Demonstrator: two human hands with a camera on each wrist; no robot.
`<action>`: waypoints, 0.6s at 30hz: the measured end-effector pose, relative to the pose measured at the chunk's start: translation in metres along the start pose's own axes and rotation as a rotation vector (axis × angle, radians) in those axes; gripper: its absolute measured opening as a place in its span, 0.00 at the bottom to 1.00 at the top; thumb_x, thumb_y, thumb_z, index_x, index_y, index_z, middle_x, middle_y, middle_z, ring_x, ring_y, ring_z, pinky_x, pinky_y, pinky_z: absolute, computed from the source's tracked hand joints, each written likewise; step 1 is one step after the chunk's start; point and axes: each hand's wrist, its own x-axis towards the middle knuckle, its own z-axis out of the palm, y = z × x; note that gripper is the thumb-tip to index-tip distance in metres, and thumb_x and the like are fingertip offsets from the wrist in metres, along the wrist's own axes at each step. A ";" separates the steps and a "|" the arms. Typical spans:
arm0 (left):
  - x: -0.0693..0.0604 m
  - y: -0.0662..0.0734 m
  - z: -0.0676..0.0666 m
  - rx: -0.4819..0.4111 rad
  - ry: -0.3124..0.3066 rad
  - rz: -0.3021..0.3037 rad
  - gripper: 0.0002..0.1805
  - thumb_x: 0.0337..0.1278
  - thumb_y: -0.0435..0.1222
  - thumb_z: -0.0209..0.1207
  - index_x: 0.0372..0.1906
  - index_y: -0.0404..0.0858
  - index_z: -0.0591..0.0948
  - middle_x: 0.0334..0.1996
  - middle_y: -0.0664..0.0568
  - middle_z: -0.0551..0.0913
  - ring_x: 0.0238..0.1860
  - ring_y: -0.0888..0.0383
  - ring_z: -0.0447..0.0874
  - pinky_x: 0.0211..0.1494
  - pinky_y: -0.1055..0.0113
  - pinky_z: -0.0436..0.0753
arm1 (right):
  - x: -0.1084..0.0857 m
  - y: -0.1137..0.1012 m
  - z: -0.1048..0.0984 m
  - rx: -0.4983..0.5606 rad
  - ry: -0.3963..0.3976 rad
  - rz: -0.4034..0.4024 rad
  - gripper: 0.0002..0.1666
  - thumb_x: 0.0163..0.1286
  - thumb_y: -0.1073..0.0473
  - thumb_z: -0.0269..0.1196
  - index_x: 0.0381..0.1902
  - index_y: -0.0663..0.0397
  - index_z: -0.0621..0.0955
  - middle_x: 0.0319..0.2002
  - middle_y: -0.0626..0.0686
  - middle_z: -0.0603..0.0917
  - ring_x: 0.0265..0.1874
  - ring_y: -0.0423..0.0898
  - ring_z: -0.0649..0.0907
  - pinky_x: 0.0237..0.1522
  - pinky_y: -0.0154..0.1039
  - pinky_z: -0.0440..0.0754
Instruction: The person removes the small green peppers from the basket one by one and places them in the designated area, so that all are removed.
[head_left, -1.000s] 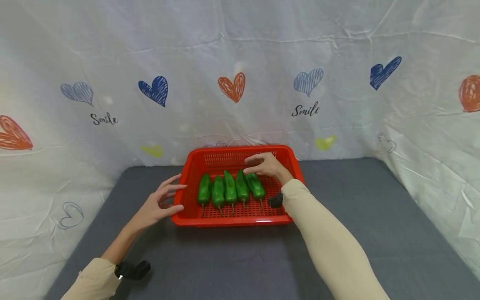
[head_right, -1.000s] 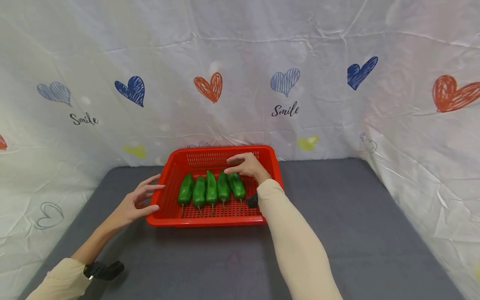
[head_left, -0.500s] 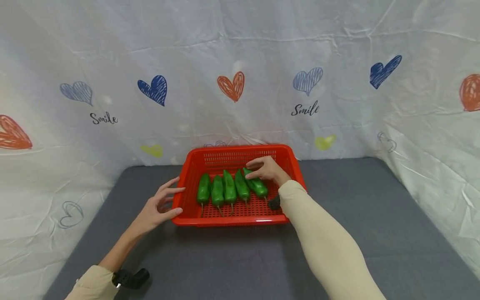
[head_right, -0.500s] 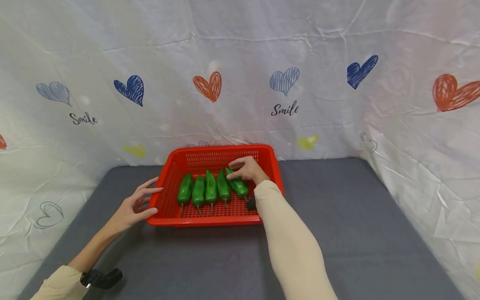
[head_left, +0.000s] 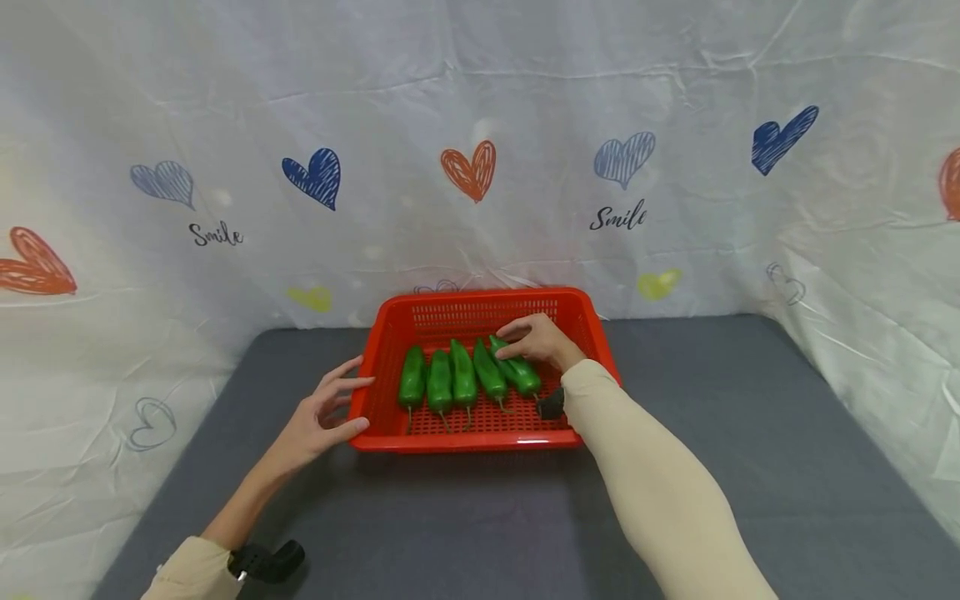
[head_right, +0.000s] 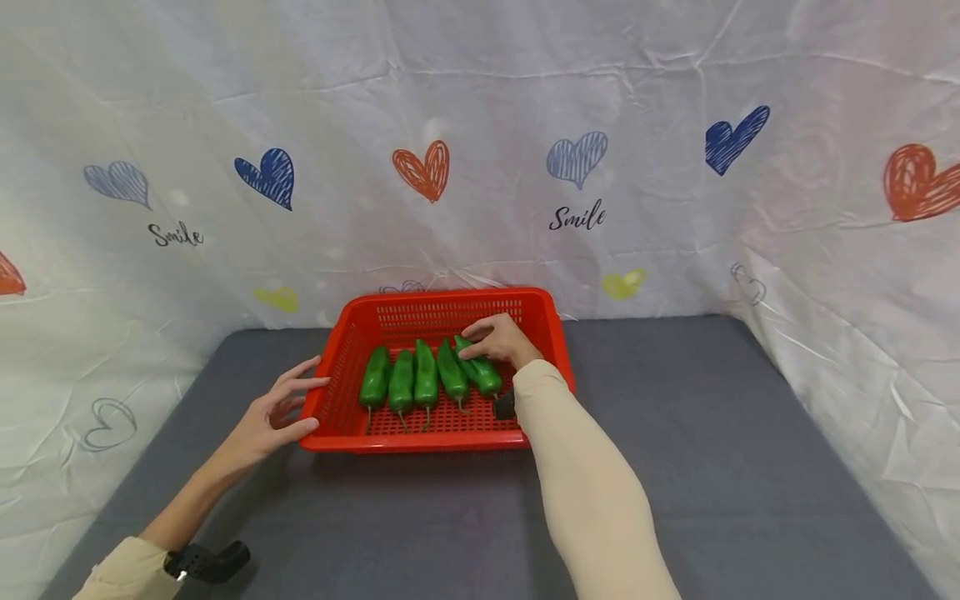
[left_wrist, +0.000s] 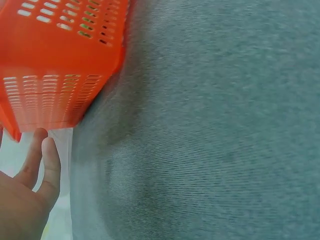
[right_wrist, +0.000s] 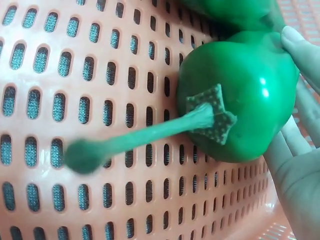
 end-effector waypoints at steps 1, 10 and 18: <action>0.001 0.000 -0.001 0.002 -0.004 0.003 0.30 0.63 0.22 0.63 0.69 0.32 0.73 0.79 0.44 0.52 0.62 0.48 0.76 0.53 0.58 0.82 | 0.000 -0.001 0.000 -0.003 0.001 0.000 0.25 0.62 0.63 0.76 0.57 0.61 0.85 0.56 0.59 0.84 0.50 0.51 0.83 0.44 0.43 0.81; 0.025 -0.001 -0.008 0.038 -0.042 -0.003 0.30 0.63 0.25 0.64 0.70 0.33 0.73 0.78 0.45 0.54 0.66 0.35 0.69 0.56 0.61 0.80 | 0.000 -0.005 -0.007 0.046 0.000 -0.032 0.26 0.63 0.65 0.74 0.59 0.61 0.83 0.56 0.59 0.83 0.54 0.53 0.82 0.52 0.48 0.81; 0.034 -0.009 -0.003 0.079 -0.036 0.012 0.29 0.62 0.25 0.64 0.69 0.33 0.74 0.79 0.46 0.52 0.67 0.39 0.66 0.55 0.64 0.79 | -0.002 -0.015 -0.016 0.065 0.023 -0.069 0.25 0.64 0.64 0.74 0.59 0.58 0.83 0.55 0.57 0.84 0.52 0.52 0.82 0.55 0.54 0.79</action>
